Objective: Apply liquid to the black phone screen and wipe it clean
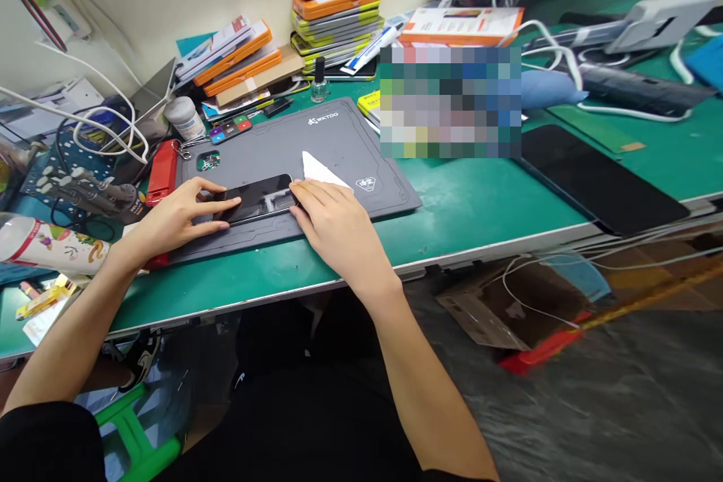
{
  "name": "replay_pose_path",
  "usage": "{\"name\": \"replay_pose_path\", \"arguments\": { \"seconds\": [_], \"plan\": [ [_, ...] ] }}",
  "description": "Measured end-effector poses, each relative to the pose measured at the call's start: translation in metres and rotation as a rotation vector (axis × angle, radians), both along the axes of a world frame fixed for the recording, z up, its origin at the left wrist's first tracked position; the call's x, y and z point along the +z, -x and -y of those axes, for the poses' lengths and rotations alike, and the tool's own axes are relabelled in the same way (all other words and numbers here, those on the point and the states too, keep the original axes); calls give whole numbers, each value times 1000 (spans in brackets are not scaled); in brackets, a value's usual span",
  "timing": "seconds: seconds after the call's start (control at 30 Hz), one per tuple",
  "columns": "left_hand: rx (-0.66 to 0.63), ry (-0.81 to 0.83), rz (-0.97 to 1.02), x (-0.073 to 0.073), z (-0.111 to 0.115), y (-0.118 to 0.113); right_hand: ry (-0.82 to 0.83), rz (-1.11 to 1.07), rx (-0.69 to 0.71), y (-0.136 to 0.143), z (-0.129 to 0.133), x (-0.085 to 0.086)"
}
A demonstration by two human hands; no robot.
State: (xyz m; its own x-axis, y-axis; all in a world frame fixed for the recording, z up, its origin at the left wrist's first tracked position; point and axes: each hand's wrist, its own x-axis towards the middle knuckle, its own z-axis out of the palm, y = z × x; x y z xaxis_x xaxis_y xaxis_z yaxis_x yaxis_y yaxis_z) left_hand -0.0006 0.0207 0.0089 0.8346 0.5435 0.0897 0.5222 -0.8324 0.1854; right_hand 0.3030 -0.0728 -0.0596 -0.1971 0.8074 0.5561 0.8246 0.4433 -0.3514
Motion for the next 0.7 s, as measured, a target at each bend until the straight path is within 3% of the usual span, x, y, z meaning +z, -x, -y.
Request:
{"name": "replay_pose_path", "arguments": {
  "seconds": [0.7],
  "plan": [
    [18, 15, -11, 3, 3, -1, 41, -41, 5, 0, -1, 2]
  ]
}}
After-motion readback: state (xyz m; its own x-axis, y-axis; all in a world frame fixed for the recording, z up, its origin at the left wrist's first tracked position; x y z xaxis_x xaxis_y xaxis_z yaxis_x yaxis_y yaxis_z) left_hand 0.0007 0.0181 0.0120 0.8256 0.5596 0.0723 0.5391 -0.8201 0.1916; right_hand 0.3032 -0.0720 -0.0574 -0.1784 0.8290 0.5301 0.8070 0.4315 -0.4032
